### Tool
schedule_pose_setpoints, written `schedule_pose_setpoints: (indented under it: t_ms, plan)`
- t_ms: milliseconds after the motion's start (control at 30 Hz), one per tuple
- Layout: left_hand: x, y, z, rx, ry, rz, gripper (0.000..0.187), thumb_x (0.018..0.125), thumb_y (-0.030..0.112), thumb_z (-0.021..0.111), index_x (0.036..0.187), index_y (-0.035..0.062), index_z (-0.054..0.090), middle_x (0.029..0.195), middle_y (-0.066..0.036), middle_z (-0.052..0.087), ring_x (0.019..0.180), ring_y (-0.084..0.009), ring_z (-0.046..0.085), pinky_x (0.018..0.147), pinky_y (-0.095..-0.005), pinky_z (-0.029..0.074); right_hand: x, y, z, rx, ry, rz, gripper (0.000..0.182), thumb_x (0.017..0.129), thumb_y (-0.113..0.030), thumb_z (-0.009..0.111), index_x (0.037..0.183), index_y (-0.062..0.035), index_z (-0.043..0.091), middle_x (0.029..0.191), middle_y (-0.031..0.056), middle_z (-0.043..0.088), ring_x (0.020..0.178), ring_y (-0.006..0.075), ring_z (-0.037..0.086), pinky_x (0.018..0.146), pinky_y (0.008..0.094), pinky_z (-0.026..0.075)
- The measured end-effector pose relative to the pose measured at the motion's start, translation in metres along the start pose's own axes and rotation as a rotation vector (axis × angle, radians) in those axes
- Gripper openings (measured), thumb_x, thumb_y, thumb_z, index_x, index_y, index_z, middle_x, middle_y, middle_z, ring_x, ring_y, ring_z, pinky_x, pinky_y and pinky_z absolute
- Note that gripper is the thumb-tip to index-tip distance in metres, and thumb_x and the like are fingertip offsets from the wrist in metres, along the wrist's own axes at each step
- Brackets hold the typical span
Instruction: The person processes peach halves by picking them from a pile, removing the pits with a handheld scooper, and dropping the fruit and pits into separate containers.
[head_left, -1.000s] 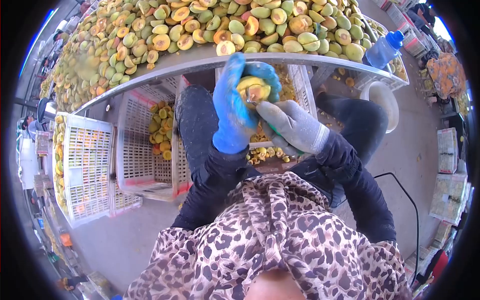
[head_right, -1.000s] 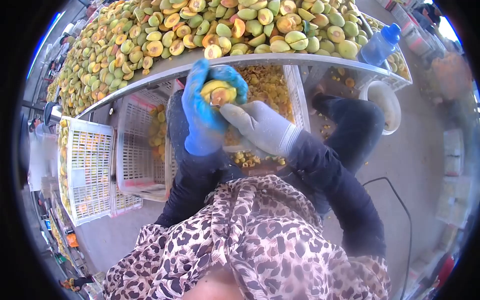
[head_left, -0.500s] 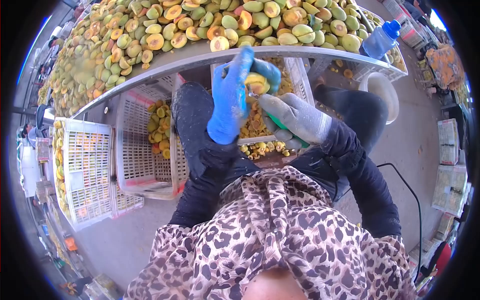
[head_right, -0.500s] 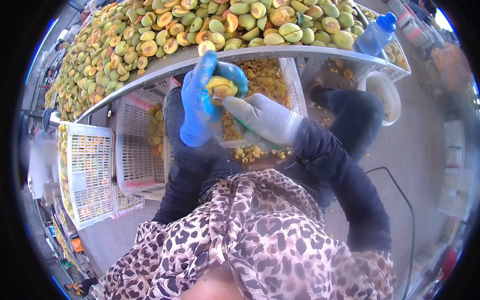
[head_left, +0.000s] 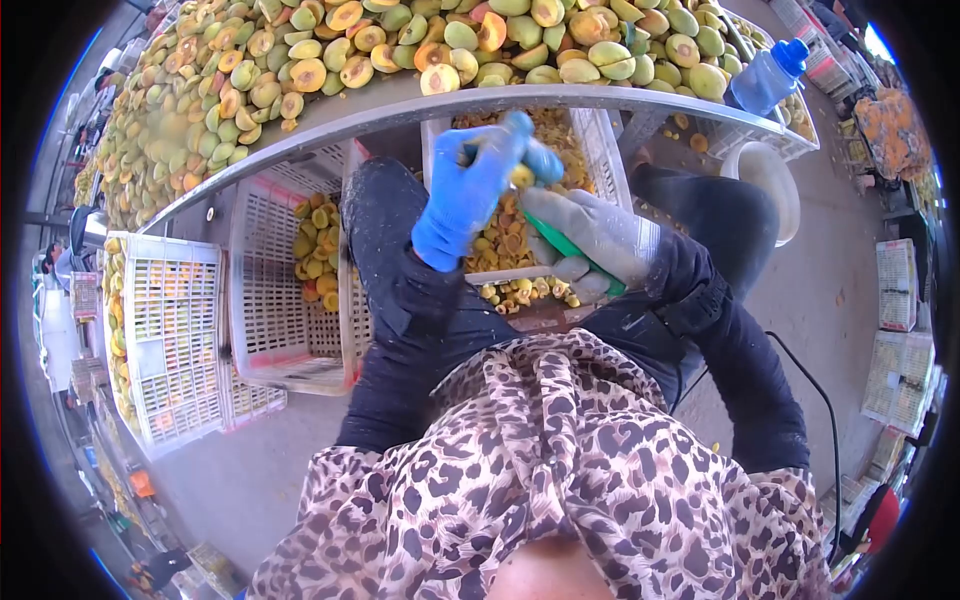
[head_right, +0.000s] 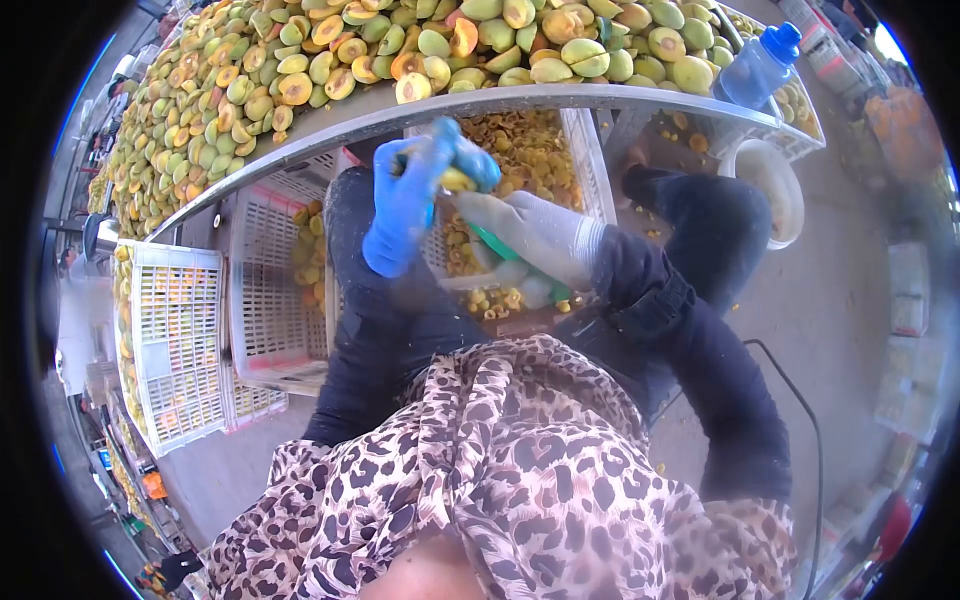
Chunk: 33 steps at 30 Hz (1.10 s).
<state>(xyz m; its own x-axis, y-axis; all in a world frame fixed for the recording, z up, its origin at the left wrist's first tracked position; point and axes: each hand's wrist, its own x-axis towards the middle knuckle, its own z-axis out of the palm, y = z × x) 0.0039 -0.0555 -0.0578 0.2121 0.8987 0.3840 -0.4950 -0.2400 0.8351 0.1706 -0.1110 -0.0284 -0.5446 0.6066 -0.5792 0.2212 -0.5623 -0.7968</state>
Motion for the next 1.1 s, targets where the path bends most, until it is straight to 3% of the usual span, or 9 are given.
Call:
schedule_pose_setpoints:
  t_ms: [67, 200, 333, 400, 467, 633, 867, 933, 1100]
  plan:
    - [0.0, 0.002, -0.003, 0.185, -0.221, -0.134, 0.042, 0.099, 0.023, 0.044, 0.074, -0.0053, 0.064, 0.073, -0.014, 0.066, 0.066, -0.0186, 0.062, 0.067, -0.0326, 0.052, -0.003, 0.001, 0.008, 0.19, -0.046, 0.023, 0.057, 0.093, -0.058, 0.04, 0.075, -0.0048, 0.048, 0.052, -0.0029, 0.036, 0.037, 0.0053, 0.032, 0.034, 0.0194, 0.027]
    - [-0.005, 0.003, 0.023, -0.052, 0.247, -0.128, 0.044, 0.099, 0.027, 0.044, 0.076, -0.0045, 0.063, 0.074, -0.012, 0.065, 0.065, -0.0176, 0.062, 0.065, -0.0311, 0.051, 0.007, -0.004, 0.012, 0.378, -0.09, 0.003, 0.06, 0.089, -0.064, 0.042, 0.077, -0.0056, 0.049, 0.052, -0.0048, 0.036, 0.037, 0.0056, 0.034, 0.034, 0.0207, 0.028]
    - [0.0, -0.003, -0.005, 0.327, -0.169, -0.216, 0.05, 0.1, 0.032, 0.038, 0.074, -0.0052, 0.061, 0.069, -0.014, 0.063, 0.059, -0.0194, 0.06, 0.06, -0.0325, 0.05, 0.007, 0.003, 0.003, 0.135, -0.005, 0.106, 0.058, 0.091, -0.063, 0.042, 0.077, -0.0063, 0.048, 0.052, -0.0049, 0.035, 0.036, 0.0053, 0.031, 0.033, 0.0204, 0.027]
    - [0.0, -0.015, 0.0, 0.258, -0.106, -0.087, 0.052, 0.1, 0.035, 0.038, 0.075, -0.005, 0.062, 0.069, -0.014, 0.064, 0.062, -0.0199, 0.062, 0.061, -0.0306, 0.051, 0.013, 0.004, 0.001, 0.594, -0.284, 0.114, 0.056, 0.093, -0.059, 0.04, 0.075, -0.0068, 0.047, 0.05, -0.0051, 0.033, 0.035, 0.0057, 0.03, 0.032, 0.0205, 0.026]
    - [-0.003, -0.011, 0.016, 0.139, 0.328, -0.131, 0.052, 0.1, 0.035, 0.038, 0.078, -0.0047, 0.062, 0.07, -0.015, 0.064, 0.063, -0.0214, 0.063, 0.059, -0.0315, 0.052, 0.019, 0.005, 0.005, 0.664, -0.326, 0.097, 0.055, 0.094, -0.058, 0.039, 0.074, -0.0071, 0.047, 0.049, -0.0051, 0.032, 0.034, 0.0061, 0.03, 0.032, 0.0209, 0.025]
    - [0.006, -0.012, 0.008, -0.349, 0.417, -0.5, 0.041, 0.093, 0.04, 0.047, 0.09, 0.0024, 0.062, 0.081, -0.013, 0.065, 0.063, -0.0268, 0.062, 0.054, -0.0365, 0.052, 0.024, 0.0, 0.001, 0.585, -0.31, -0.015, 0.054, 0.095, -0.055, 0.038, 0.074, -0.007, 0.048, 0.048, -0.004, 0.033, 0.034, 0.007, 0.03, 0.033, 0.0223, 0.026]
    - [0.017, -0.04, -0.057, -0.716, 0.563, -0.602, 0.04, 0.09, 0.029, 0.045, 0.111, -0.0023, 0.059, 0.102, -0.016, 0.065, 0.097, -0.0335, 0.06, 0.088, -0.0475, 0.047, 0.061, 0.041, -0.034, 0.474, 0.145, -0.302, 0.051, 0.097, -0.046, 0.037, 0.074, -0.0037, 0.055, 0.06, 0.0078, 0.054, 0.046, 0.0141, 0.051, 0.044, 0.027, 0.04]
    - [0.012, -0.033, -0.066, -0.828, 0.496, -0.61, 0.045, 0.09, 0.027, 0.044, 0.118, -0.006, 0.055, 0.113, -0.02, 0.06, 0.106, -0.0357, 0.055, 0.096, -0.0488, 0.043, 0.094, 0.073, -0.055, -0.639, 0.696, -0.13, 0.038, 0.097, -0.038, 0.044, 0.094, -0.0034, 0.06, 0.057, 0.0039, 0.052, 0.038, 0.0146, 0.045, 0.034, 0.0257, 0.036]
    - [-0.004, -0.025, -0.07, -0.83, 0.442, -0.554, 0.047, 0.093, 0.029, 0.043, 0.121, -0.0085, 0.052, 0.119, -0.024, 0.056, 0.106, -0.0374, 0.055, 0.095, -0.0496, 0.045, 0.071, 0.053, -0.041, -0.516, 0.778, -0.36, 0.036, 0.093, -0.037, 0.05, 0.09, -0.0017, 0.055, 0.076, 0.0224, 0.062, 0.067, 0.0354, 0.063, 0.058, 0.0415, 0.047]
